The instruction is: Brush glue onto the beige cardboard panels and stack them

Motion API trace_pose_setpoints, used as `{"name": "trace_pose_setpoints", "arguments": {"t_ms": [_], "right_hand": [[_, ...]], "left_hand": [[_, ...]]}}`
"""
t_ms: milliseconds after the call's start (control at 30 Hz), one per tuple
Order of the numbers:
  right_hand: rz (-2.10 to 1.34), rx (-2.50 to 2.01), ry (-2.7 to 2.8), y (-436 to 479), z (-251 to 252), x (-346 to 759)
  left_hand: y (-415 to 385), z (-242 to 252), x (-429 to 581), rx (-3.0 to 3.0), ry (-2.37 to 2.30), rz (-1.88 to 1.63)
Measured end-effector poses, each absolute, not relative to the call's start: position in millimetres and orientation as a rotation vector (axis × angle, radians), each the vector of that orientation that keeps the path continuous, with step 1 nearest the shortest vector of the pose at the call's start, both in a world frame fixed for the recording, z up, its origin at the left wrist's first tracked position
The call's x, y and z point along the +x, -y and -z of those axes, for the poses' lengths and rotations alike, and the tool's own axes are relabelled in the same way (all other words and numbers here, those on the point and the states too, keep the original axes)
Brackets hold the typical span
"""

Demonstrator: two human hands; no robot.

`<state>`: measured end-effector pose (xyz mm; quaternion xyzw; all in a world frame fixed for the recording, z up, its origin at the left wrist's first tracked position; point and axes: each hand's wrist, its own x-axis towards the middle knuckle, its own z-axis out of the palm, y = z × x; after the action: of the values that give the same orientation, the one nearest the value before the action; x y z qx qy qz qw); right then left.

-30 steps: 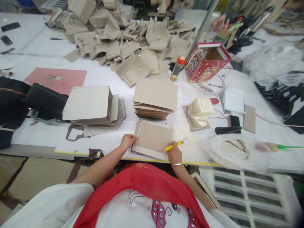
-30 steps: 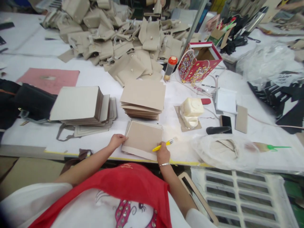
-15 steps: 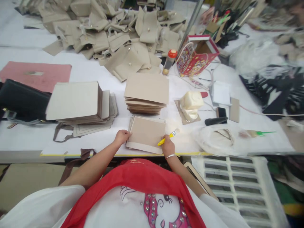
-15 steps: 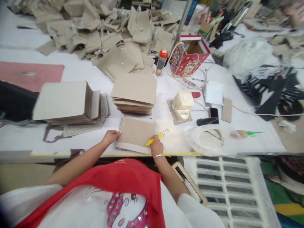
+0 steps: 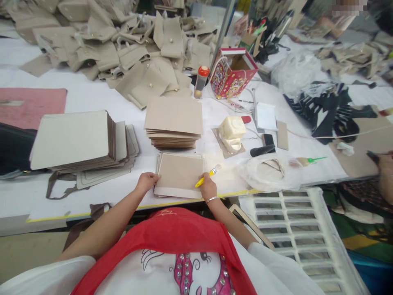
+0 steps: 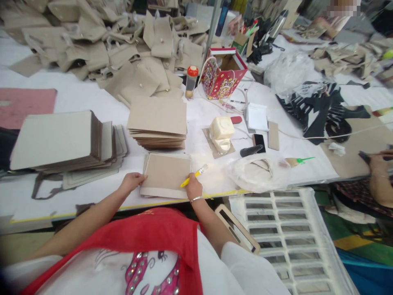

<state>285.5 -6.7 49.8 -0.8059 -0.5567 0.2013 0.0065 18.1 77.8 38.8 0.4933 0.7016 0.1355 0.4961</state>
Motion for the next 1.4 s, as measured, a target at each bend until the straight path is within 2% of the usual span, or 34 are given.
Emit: {"name": "trace_pose_setpoints", "arguments": {"t_ms": [167,300,367,433,567,667,833,933,1067,1200,1300,1400], "right_hand": [[-0.615,-2.561,1.954,-5,-62,293],[-0.416,-2.659,1.89,-14,-79,319],[-0.305,-2.613,1.838,-16,-84,330],[-0.221,-2.467,1.814,-16,-83,330],[-0.171,-1.955,1.943,-20,-58,299],[-0.12,-1.65,2.051,-29,-27,273],[-0.128,-1.527,2.12,-41,-4,265],[-0.183,-1.536,2.138,-44,-18,274],[-0.319,-1.711,1.939,-47,-65,289],[-0.795,-1.664,1.451,-62,-105,277],[-1.205,-1.571,1.186,-83,-105,238],[-1.373,-1.589,1.057,-103,-85,199]], "left_hand": [[-85,-43,14,1.46,-1.725,-0.119],[-87,-57,11,1.878,-1.771,0.106],[-85,-65,15,2.121,-1.792,0.09],[-80,-70,26,2.371,-1.707,-0.046],[-72,-62,60,2.693,-1.238,-0.283],[-74,-44,77,2.773,-1.012,-0.271],[-76,-27,77,2.759,-1.064,-0.188],[-67,-27,77,2.731,-1.159,-0.18],[-50,-28,75,2.685,-1.285,-0.204],[-39,-28,69,2.74,-1.022,-0.187],[-39,-28,67,2.738,-0.929,-0.18],[-40,-29,68,2.712,-0.949,-0.186]]}}
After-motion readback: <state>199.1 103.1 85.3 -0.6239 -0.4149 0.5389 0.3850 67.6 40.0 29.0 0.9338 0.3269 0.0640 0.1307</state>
